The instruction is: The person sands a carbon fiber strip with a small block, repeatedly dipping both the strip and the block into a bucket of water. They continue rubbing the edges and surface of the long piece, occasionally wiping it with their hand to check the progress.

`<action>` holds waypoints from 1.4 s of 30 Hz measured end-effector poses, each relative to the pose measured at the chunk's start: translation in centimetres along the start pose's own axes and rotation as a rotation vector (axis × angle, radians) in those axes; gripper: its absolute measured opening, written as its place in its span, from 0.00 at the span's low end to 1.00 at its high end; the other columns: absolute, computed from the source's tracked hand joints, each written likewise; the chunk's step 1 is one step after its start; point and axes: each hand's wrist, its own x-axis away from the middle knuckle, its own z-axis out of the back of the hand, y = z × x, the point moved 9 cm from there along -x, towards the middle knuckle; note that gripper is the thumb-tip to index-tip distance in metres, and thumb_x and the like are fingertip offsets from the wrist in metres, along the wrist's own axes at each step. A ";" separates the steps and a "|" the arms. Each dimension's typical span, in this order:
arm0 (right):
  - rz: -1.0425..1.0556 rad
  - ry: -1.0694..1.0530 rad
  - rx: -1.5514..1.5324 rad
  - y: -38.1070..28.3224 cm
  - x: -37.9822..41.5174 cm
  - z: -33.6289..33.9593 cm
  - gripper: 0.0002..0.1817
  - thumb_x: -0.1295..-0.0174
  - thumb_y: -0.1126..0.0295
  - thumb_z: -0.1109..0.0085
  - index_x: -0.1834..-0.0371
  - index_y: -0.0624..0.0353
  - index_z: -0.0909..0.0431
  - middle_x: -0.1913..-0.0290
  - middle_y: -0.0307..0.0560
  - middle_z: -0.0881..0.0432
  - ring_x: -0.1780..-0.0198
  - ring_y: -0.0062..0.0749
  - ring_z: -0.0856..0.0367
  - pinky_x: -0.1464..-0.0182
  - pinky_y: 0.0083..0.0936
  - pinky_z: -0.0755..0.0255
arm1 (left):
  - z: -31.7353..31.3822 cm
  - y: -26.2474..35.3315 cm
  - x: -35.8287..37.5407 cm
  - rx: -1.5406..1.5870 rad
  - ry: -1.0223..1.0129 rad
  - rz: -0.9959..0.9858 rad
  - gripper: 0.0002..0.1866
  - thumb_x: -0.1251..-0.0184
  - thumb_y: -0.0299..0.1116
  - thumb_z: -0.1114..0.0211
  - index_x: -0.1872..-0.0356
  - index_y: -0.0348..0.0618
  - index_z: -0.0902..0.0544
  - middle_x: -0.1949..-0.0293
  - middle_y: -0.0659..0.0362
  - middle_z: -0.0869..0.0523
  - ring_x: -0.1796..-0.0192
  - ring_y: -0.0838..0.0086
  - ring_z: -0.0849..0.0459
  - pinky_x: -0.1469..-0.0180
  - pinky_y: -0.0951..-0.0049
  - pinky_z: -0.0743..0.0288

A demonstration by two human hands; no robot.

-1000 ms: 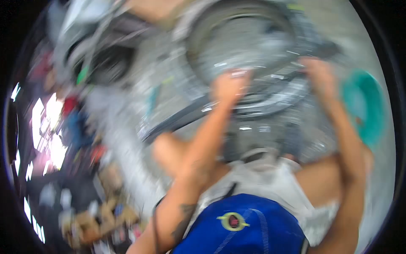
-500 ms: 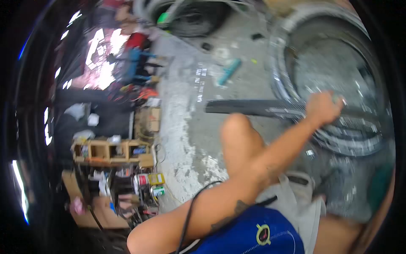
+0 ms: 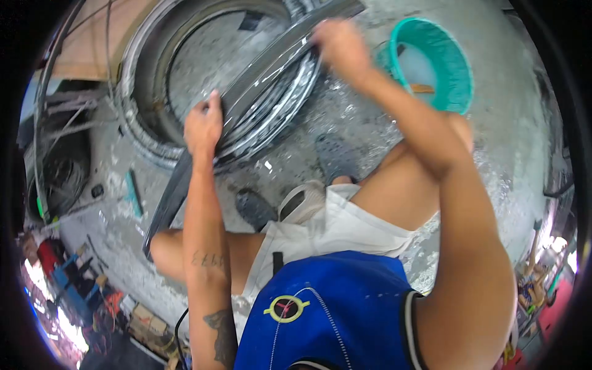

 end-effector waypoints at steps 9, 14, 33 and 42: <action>-0.245 0.190 0.077 7.0 0.1 0.3 0.09 0.47 0.78 0.38 0.63 0.56 0.17 0.61 0.50 0.14 0.54 0.51 0.17 0.49 0.44 0.22 | 0.0 0.6 0.2 0.011 -0.038 0.018 0.33 0.29 0.65 0.47 0.50 0.44 0.11 0.52 0.42 0.11 0.44 0.47 0.15 0.40 0.54 0.24; 0.000 0.083 -0.191 -1.5 0.5 0.1 0.05 0.46 0.75 0.37 0.66 0.56 0.15 0.63 0.50 0.15 0.56 0.51 0.18 0.56 0.48 0.24 | -0.5 0.0 0.1 0.013 -0.036 -0.015 0.34 0.29 0.65 0.49 0.50 0.43 0.12 0.51 0.42 0.11 0.45 0.47 0.15 0.41 0.53 0.25; -0.406 0.250 0.114 2.9 1.2 0.6 0.02 0.39 0.75 0.38 0.64 0.60 0.19 0.61 0.53 0.17 0.56 0.54 0.21 0.55 0.50 0.27 | -0.3 0.3 -0.1 0.061 -0.073 -0.042 0.35 0.28 0.66 0.50 0.50 0.41 0.12 0.51 0.40 0.12 0.44 0.44 0.16 0.40 0.53 0.26; -0.556 0.216 0.268 7.5 -1.1 0.3 0.08 0.46 0.80 0.40 0.64 0.58 0.19 0.61 0.53 0.18 0.55 0.52 0.21 0.52 0.47 0.27 | 0.0 -0.2 0.4 0.081 -0.044 -0.024 0.32 0.28 0.63 0.47 0.53 0.42 0.11 0.54 0.41 0.11 0.47 0.45 0.14 0.42 0.53 0.24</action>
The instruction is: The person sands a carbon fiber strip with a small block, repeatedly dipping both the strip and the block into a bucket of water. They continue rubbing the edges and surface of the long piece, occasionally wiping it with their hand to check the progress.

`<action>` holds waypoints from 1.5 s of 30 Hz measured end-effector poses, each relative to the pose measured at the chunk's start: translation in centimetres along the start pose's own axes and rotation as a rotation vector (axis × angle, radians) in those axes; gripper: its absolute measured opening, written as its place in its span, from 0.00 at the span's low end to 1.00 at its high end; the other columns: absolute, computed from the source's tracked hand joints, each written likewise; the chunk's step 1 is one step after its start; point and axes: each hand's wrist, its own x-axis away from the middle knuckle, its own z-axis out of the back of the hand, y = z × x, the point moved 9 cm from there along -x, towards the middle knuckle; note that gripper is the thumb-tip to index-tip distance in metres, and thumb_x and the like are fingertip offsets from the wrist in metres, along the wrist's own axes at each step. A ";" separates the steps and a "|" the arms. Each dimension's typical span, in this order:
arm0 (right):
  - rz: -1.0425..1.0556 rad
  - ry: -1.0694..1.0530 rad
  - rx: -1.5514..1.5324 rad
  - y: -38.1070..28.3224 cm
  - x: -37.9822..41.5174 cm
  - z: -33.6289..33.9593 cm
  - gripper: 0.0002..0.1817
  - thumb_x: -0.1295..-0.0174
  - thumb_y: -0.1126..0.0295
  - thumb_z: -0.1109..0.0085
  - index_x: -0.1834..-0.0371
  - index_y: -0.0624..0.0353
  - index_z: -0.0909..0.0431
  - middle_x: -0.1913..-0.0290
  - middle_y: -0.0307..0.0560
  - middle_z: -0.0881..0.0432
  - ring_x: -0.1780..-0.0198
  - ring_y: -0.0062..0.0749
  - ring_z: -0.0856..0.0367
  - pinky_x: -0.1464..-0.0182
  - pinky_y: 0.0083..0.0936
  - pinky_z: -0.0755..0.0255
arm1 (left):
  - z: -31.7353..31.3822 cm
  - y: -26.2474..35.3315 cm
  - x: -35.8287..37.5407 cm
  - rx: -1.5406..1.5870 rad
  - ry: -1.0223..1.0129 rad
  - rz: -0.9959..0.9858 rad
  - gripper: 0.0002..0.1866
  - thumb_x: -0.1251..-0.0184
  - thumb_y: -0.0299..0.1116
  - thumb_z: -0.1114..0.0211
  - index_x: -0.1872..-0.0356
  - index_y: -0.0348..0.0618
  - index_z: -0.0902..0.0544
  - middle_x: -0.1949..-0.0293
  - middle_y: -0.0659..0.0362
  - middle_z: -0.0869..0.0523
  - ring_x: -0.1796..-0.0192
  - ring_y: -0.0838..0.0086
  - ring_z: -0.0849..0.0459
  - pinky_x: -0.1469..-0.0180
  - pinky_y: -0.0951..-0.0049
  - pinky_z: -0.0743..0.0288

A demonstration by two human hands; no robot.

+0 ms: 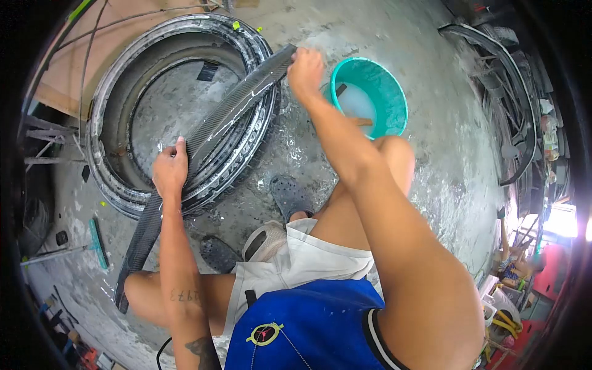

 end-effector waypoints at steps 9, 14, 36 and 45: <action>0.190 -0.096 -0.068 0.8 -1.3 -0.8 0.06 0.45 0.78 0.39 0.64 0.60 0.20 0.60 0.54 0.15 0.55 0.54 0.18 0.54 0.49 0.25 | 0.4 0.3 0.2 0.016 0.009 -0.004 0.31 0.28 0.62 0.47 0.55 0.42 0.11 0.55 0.40 0.11 0.48 0.44 0.14 0.43 0.52 0.24; 0.317 -0.177 -0.185 -7.6 4.7 1.7 0.10 0.51 0.80 0.39 0.64 0.58 0.20 0.58 0.54 0.16 0.55 0.54 0.19 0.52 0.48 0.24 | 0.0 0.2 -0.1 -0.001 -0.052 0.050 0.33 0.29 0.65 0.47 0.51 0.43 0.12 0.51 0.42 0.12 0.44 0.47 0.16 0.40 0.55 0.26; 0.100 -0.216 0.000 -3.9 -0.2 -0.6 0.09 0.48 0.75 0.40 0.62 0.57 0.17 0.61 0.52 0.16 0.56 0.52 0.18 0.54 0.46 0.24 | 0.5 0.3 0.2 -0.007 0.024 0.044 0.32 0.29 0.63 0.47 0.54 0.44 0.10 0.54 0.41 0.11 0.47 0.45 0.14 0.41 0.53 0.24; 0.396 -0.353 -0.140 -3.5 -0.8 -0.4 0.09 0.46 0.75 0.40 0.61 0.57 0.20 0.61 0.51 0.15 0.55 0.51 0.18 0.52 0.49 0.23 | 0.1 -0.1 -0.1 0.002 0.033 -0.035 0.30 0.29 0.61 0.46 0.54 0.44 0.11 0.55 0.41 0.11 0.48 0.46 0.14 0.43 0.52 0.23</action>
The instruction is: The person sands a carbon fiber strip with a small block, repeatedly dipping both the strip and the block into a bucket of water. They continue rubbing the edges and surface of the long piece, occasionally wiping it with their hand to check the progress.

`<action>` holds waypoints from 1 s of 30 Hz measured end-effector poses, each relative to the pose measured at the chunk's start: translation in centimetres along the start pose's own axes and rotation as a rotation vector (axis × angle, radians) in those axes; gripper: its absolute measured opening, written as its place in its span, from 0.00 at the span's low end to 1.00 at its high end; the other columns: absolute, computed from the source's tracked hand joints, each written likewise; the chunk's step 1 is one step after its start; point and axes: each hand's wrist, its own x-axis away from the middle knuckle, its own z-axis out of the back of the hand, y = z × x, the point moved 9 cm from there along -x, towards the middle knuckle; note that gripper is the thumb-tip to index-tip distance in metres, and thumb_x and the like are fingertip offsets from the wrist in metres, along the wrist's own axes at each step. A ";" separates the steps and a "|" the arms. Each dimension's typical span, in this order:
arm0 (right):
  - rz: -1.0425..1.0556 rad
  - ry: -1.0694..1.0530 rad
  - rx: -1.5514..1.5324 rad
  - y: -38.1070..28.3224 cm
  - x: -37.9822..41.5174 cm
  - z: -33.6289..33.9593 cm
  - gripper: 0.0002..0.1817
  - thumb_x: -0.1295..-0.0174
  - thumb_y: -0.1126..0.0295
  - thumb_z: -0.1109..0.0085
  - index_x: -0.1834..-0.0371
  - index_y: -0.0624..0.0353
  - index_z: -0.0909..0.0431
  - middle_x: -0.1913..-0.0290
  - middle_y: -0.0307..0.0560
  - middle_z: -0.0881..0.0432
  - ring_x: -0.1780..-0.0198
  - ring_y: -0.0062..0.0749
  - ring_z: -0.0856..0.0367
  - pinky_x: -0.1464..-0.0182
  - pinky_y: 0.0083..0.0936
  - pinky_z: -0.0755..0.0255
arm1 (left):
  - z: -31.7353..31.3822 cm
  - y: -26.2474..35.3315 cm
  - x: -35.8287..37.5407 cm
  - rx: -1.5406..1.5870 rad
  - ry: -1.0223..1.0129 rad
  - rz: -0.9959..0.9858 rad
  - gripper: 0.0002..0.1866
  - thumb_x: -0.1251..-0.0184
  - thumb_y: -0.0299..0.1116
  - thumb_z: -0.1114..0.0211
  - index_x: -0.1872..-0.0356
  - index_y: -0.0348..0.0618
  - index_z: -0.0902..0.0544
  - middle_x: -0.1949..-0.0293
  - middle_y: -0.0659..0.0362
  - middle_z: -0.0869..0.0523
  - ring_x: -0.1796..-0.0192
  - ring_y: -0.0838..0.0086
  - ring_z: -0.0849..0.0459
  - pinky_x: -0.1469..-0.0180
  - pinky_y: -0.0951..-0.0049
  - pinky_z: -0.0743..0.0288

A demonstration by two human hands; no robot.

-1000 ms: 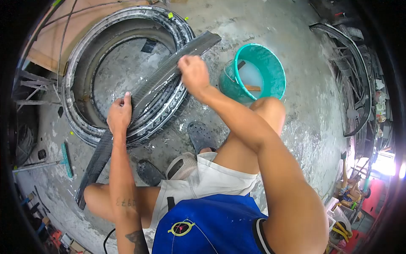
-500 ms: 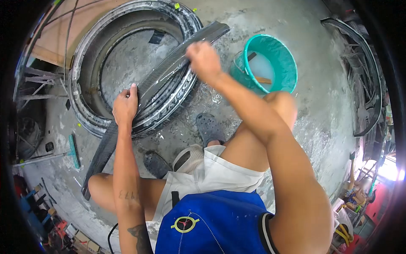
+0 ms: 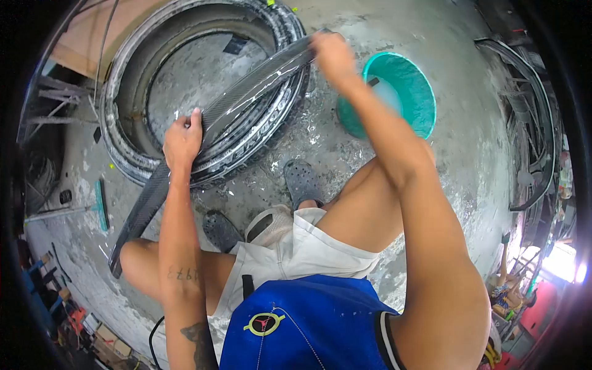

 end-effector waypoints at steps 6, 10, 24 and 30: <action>0.115 -0.217 0.088 -12.5 2.5 -2.4 0.14 0.53 0.76 0.34 0.61 0.58 0.22 0.62 0.56 0.17 0.56 0.54 0.19 0.53 0.46 0.24 | 0.2 0.5 0.0 -0.025 -0.002 0.020 0.30 0.29 0.61 0.45 0.56 0.42 0.10 0.55 0.41 0.11 0.48 0.47 0.13 0.43 0.53 0.23; 0.284 -0.116 -0.088 -11.3 2.9 -1.5 0.13 0.51 0.76 0.37 0.60 0.56 0.21 0.59 0.52 0.16 0.52 0.52 0.19 0.49 0.44 0.26 | 0.0 0.0 0.1 -0.021 -0.006 0.011 0.30 0.29 0.61 0.45 0.56 0.42 0.10 0.55 0.42 0.11 0.48 0.46 0.13 0.43 0.52 0.23; 0.040 0.084 0.039 -5.7 2.2 -2.4 0.10 0.44 0.72 0.39 0.58 0.52 0.18 0.60 0.50 0.17 0.55 0.49 0.19 0.56 0.44 0.24 | -1.0 -0.1 -0.3 -0.045 -0.062 0.030 0.32 0.28 0.62 0.48 0.56 0.42 0.11 0.54 0.42 0.11 0.48 0.46 0.14 0.42 0.54 0.23; -0.354 -0.121 -0.080 0.6 -1.8 -2.2 0.05 0.41 0.71 0.41 0.64 0.53 0.17 0.60 0.51 0.15 0.52 0.53 0.20 0.51 0.46 0.24 | -0.2 -0.1 -0.4 0.040 0.056 -0.078 0.32 0.31 0.64 0.43 0.55 0.41 0.11 0.57 0.41 0.11 0.49 0.45 0.13 0.45 0.53 0.23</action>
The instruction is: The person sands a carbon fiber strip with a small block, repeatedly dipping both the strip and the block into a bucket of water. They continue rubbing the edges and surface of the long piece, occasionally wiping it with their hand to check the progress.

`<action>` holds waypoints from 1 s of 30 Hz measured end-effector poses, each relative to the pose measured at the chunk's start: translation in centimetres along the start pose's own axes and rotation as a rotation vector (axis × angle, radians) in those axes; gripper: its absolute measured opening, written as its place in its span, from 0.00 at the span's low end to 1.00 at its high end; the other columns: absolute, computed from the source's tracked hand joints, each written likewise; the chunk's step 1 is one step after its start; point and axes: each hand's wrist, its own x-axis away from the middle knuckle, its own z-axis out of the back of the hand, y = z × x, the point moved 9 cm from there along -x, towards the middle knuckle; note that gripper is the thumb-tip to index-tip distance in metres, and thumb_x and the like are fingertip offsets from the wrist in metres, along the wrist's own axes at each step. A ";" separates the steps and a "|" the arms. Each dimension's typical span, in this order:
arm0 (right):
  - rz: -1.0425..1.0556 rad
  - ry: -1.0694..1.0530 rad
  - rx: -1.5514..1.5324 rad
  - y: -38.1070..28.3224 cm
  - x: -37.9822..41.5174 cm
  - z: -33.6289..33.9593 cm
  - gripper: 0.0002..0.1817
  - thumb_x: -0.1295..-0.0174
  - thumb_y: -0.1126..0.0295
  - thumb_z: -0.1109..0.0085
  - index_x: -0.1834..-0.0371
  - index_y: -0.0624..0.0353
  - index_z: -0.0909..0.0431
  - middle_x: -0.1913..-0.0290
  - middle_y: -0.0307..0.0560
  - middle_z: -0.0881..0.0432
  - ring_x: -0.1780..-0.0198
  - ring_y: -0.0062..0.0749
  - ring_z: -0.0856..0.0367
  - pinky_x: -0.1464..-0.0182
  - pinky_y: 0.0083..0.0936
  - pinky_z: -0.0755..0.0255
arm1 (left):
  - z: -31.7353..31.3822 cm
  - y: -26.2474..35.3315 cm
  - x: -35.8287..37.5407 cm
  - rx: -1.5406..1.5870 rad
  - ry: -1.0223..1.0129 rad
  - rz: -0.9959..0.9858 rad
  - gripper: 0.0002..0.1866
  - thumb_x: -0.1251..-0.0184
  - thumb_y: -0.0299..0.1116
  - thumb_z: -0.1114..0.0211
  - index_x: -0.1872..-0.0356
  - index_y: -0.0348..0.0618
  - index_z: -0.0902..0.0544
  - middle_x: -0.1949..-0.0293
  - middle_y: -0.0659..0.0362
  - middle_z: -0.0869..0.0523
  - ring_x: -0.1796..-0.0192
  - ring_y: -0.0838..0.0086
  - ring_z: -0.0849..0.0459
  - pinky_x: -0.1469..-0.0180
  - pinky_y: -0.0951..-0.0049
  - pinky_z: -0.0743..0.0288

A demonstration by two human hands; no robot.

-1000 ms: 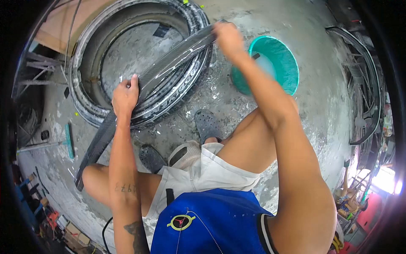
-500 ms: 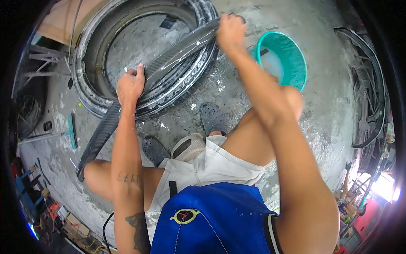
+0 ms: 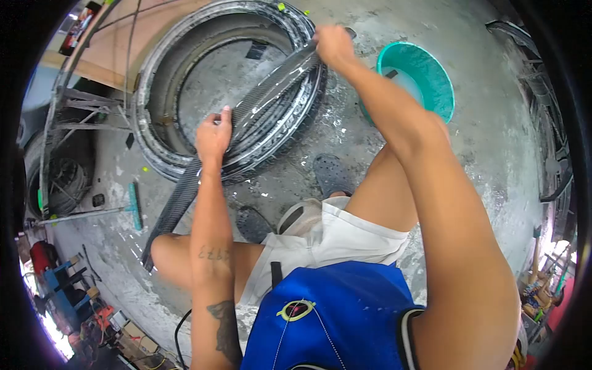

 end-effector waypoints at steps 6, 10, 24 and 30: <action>0.566 0.211 -0.166 -7.2 10.5 -0.3 0.05 0.43 0.75 0.40 0.64 0.56 0.21 0.59 0.51 0.16 0.52 0.51 0.19 0.50 0.46 0.24 | -0.1 -0.1 1.1 0.073 0.004 -0.057 0.35 0.35 0.61 0.36 0.36 0.44 0.20 0.46 0.42 0.13 0.40 0.47 0.17 0.37 0.53 0.26; 0.223 0.190 -0.081 0.0 3.5 0.8 0.06 0.37 0.71 0.38 0.59 0.58 0.17 0.58 0.52 0.15 0.50 0.53 0.19 0.50 0.48 0.24 | 2.0 1.9 3.6 0.027 0.141 -0.502 0.37 0.42 0.54 0.29 0.34 0.43 0.23 0.39 0.43 0.19 0.35 0.48 0.23 0.30 0.51 0.36; -0.429 -0.003 -0.131 26.1 0.1 8.4 0.17 0.33 0.56 0.37 0.64 0.62 0.16 0.73 0.51 0.13 0.71 0.41 0.13 0.68 0.40 0.24 | 1.2 6.6 2.0 -0.346 -0.270 -0.601 0.33 0.59 0.46 0.22 0.52 0.32 0.12 0.34 0.37 0.23 0.42 0.48 0.14 0.39 0.68 0.21; -0.467 -0.746 0.204 30.5 9.7 -3.0 0.14 0.38 0.62 0.33 0.67 0.66 0.15 0.70 0.55 0.12 0.69 0.45 0.12 0.66 0.45 0.20 | 1.6 4.2 -1.5 0.001 -0.583 -0.374 0.29 0.49 0.34 0.27 0.43 0.30 0.16 0.27 0.37 0.30 0.47 0.60 0.10 0.44 0.70 0.21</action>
